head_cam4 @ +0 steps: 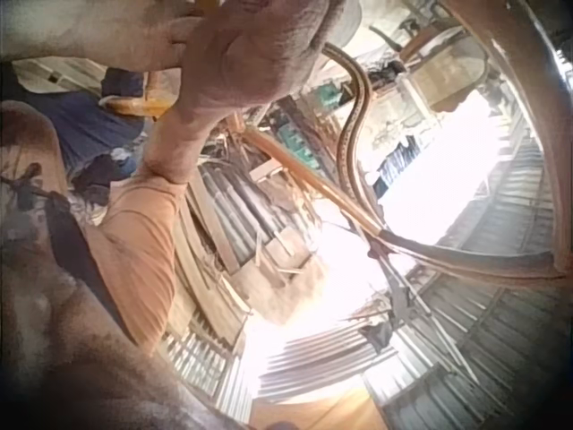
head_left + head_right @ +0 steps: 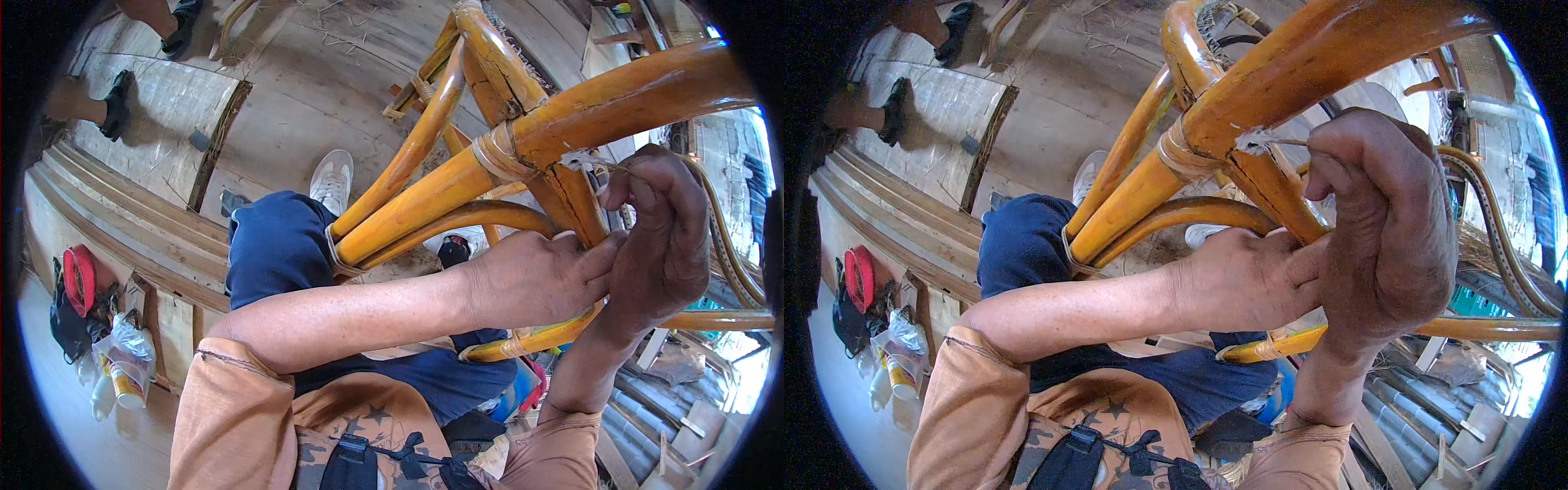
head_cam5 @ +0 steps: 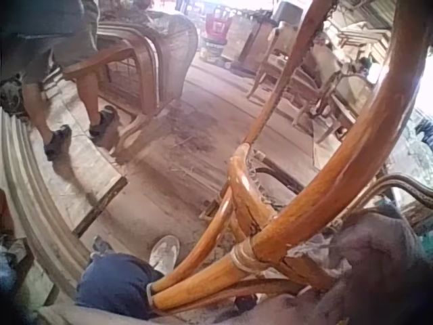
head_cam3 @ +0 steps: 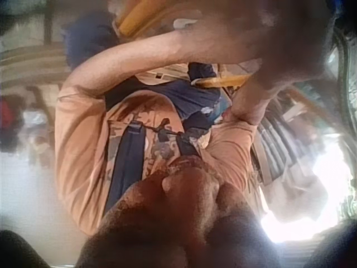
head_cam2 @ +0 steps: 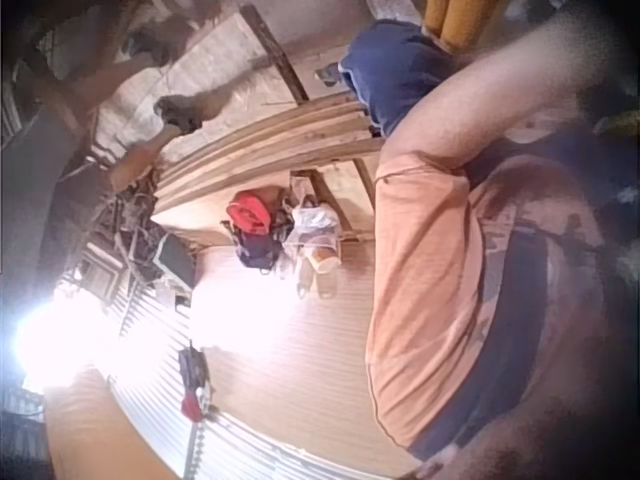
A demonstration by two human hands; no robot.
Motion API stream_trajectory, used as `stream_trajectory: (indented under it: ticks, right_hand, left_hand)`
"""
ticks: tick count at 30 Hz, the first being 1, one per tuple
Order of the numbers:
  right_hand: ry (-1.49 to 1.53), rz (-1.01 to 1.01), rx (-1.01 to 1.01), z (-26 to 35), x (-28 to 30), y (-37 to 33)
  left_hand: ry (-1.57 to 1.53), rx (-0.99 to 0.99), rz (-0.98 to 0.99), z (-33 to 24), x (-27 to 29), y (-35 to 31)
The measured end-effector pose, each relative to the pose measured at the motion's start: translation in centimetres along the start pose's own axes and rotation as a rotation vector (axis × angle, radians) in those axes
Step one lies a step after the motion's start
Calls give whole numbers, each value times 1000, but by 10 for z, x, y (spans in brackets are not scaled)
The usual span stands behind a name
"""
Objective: Applying adhesive or filler to the joints of a bamboo chair frame to repair or assemble it.
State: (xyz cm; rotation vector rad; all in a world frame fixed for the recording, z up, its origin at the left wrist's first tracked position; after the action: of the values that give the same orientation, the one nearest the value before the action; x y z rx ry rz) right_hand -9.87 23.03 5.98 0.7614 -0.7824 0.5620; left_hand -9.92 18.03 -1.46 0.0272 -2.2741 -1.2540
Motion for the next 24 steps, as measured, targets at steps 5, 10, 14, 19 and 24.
stream_trajectory:
  ticks: [5,10,14,19,24]
  right_hand:
    - [38,-63,-33,-1,0,1]
    - [39,-143,-87,-6,5,-1]
    - [143,-177,-133,-9,7,-2]
    - [67,-171,-236,-10,6,-5]
    - [52,-167,-245,-13,4,-2]
  left_hand:
    - [-50,-10,23,1,-3,-2]
    - [-21,-10,-30,1,2,-1]
    - [20,-10,-38,0,4,-1]
    - [33,-11,-42,0,2,-2]
    - [0,-14,24,0,-4,-1]
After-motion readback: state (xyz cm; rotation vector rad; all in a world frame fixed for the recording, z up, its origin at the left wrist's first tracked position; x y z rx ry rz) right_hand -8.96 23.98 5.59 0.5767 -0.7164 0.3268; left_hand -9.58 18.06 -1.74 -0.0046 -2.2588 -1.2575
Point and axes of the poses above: each hand's wrist, its own y-axis towards the middle knuckle, its own x-axis out of the back of the hand, z = x × y, the point moved 8 cm from there along y, towards the middle knuckle, and after that the axes turned 12 degrees about -x, right-handed, at the moved point
